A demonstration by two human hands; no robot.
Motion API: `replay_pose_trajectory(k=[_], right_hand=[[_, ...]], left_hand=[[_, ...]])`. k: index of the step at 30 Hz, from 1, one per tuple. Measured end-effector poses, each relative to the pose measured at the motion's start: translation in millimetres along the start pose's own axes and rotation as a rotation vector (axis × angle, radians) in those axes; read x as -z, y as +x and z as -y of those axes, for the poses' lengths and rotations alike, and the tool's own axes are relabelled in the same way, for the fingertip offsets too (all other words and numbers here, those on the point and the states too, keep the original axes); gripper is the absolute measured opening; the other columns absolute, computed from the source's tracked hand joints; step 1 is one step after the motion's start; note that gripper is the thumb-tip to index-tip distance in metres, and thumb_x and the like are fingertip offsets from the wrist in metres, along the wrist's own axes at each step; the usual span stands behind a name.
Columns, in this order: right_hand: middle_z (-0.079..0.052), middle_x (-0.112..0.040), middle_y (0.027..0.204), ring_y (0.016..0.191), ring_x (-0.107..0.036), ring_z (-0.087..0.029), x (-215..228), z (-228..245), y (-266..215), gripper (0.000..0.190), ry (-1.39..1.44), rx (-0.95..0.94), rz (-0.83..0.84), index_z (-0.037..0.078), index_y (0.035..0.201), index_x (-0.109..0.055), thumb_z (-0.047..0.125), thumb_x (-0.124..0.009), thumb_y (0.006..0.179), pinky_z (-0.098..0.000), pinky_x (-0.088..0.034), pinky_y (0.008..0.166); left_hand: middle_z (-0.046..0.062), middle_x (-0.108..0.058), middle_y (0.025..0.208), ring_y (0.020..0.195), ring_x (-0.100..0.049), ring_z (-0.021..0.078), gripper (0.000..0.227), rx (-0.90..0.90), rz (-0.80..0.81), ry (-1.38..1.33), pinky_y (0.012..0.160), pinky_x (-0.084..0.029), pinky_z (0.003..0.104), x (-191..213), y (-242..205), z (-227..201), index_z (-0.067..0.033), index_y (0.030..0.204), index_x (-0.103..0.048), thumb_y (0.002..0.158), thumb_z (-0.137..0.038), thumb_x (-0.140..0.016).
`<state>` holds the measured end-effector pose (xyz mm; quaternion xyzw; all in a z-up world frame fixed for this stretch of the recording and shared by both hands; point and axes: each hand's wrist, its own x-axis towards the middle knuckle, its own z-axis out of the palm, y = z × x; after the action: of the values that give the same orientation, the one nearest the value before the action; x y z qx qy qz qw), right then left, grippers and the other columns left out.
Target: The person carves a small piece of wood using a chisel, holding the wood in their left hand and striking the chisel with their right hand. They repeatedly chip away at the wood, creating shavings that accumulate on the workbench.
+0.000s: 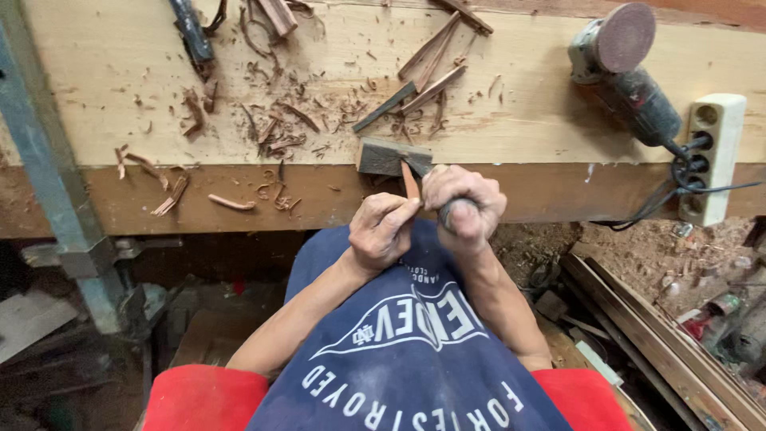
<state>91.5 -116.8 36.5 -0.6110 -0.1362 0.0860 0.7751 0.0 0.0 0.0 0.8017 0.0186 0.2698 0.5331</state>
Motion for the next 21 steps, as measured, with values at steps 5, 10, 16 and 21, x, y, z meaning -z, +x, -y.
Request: replay_pose_trajectory(k=[5, 10, 16, 21], right_hand=[[-0.009, -0.063, 0.072, 0.061, -0.061, -0.019, 3.3, 63.5, -12.8, 0.041, 0.124, -0.012, 0.143, 0.001, 0.078, -0.062, 0.037, -0.065, 0.098, -0.0348, -0.052, 0.063], [-0.01, -0.061, 0.07, 0.064, -0.06, -0.02, -4.8, 38.5, -12.2, 0.039, -0.27, 0.037, 0.059, 0.0, 0.073, -0.06, 0.03, -0.065, 0.098, -0.036, -0.048, 0.063], [-0.009, -0.059, 0.072, 0.06, -0.056, -0.021, 0.0, 44.1, -11.6, 0.04, 0.116, -0.013, 0.138, -0.001, 0.08, -0.06, 0.034, -0.064, 0.099, -0.0366, -0.047, 0.063], [-0.007, -0.055, 0.07, 0.061, -0.05, -0.017, -9.1, 55.7, -9.1, 0.033, 0.166, -0.063, 0.004, 0.001, 0.081, -0.057, 0.027, -0.063, 0.1, -0.0335, -0.044, 0.061]], left_hand=[[0.011, -0.065, 0.099, 0.091, -0.067, 0.0279, 0.04, -0.017, 0.025, 0.016, 0.081, -0.059, 0.038, 4.3, 1.0, -1.7, -0.0003, 0.111, -0.072, 0.075, 0.018, -0.069], [0.012, -0.066, 0.1, 0.091, -0.068, 0.0292, 0.043, -0.005, 0.062, -0.013, 0.081, -0.059, 0.038, 7.2, -4.6, -3.5, 0.0006, 0.111, -0.072, 0.072, 0.018, -0.067], [0.011, -0.065, 0.1, 0.091, -0.068, 0.0281, 0.04, -0.021, 0.031, 0.014, 0.081, -0.059, 0.038, 6.1, 0.1, 0.6, -0.0006, 0.11, -0.071, 0.075, 0.018, -0.069], [0.01, -0.065, 0.098, 0.09, -0.068, 0.0277, 0.04, -0.01, 0.026, -0.009, 0.08, -0.06, 0.038, 7.1, 3.2, -2.6, -0.0012, 0.11, -0.071, 0.075, 0.019, -0.068]])
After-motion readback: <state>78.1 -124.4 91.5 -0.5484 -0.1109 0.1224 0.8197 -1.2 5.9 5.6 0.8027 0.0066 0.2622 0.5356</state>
